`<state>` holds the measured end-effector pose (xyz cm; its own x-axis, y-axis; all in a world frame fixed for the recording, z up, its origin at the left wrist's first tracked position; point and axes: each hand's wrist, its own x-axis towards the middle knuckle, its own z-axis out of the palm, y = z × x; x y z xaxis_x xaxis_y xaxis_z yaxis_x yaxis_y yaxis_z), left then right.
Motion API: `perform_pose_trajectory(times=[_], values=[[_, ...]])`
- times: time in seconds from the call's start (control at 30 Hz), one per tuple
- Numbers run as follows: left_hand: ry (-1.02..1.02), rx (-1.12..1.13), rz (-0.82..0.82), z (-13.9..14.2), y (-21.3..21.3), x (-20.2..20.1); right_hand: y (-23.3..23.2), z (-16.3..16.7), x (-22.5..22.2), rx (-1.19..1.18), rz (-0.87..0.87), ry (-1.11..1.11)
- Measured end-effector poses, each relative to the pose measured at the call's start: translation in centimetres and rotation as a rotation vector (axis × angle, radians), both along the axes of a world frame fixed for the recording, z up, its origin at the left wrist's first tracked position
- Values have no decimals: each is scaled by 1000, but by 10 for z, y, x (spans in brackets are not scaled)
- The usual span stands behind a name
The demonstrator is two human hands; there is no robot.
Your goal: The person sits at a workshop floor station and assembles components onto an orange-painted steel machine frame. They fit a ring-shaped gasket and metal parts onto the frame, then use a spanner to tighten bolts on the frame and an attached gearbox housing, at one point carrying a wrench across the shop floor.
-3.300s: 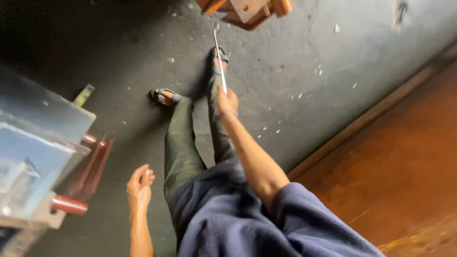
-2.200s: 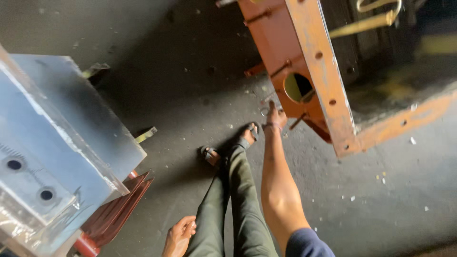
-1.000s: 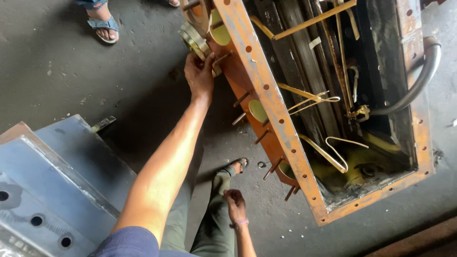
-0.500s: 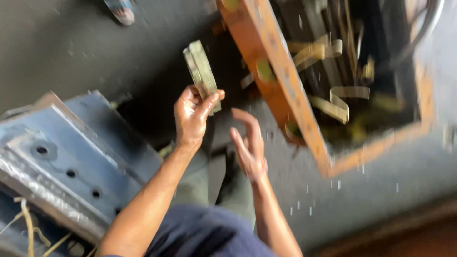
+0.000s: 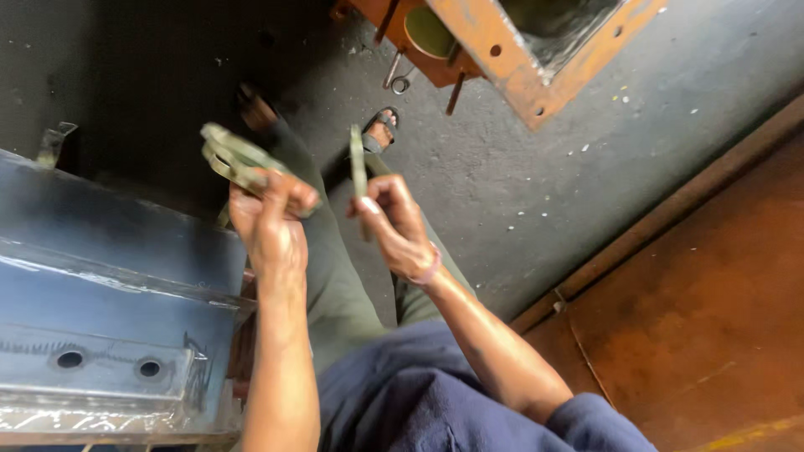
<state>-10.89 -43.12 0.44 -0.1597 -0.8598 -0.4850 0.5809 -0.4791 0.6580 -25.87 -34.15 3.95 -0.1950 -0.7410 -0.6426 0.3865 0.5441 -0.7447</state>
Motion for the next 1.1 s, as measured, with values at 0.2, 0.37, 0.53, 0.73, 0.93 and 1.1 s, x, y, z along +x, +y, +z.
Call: perform_pose_trajectory(times=[0.2, 0.37, 0.53, 0.73, 0.93, 1.1], values=[[-182, 273, -238, -98, 15, 1, 35, -39, -35, -73, -104, -87], [-76, 58, -348, -128, 21, -12, 32, -88, -72, -40, -209, 116], [44, -13, -294, -133, 1, -28, 36, -98, -76, -159, -168, 337], [-87, -344, -516, -129, -46, -48, 30, -110, -82, -81, -122, 1117], [-256, -563, -448, -130, -62, -69, 18, -132, -89, -213, -287, 1181], [-150, -550, -329, -133, -54, -73, 17, -140, -96, -428, -339, 882]])
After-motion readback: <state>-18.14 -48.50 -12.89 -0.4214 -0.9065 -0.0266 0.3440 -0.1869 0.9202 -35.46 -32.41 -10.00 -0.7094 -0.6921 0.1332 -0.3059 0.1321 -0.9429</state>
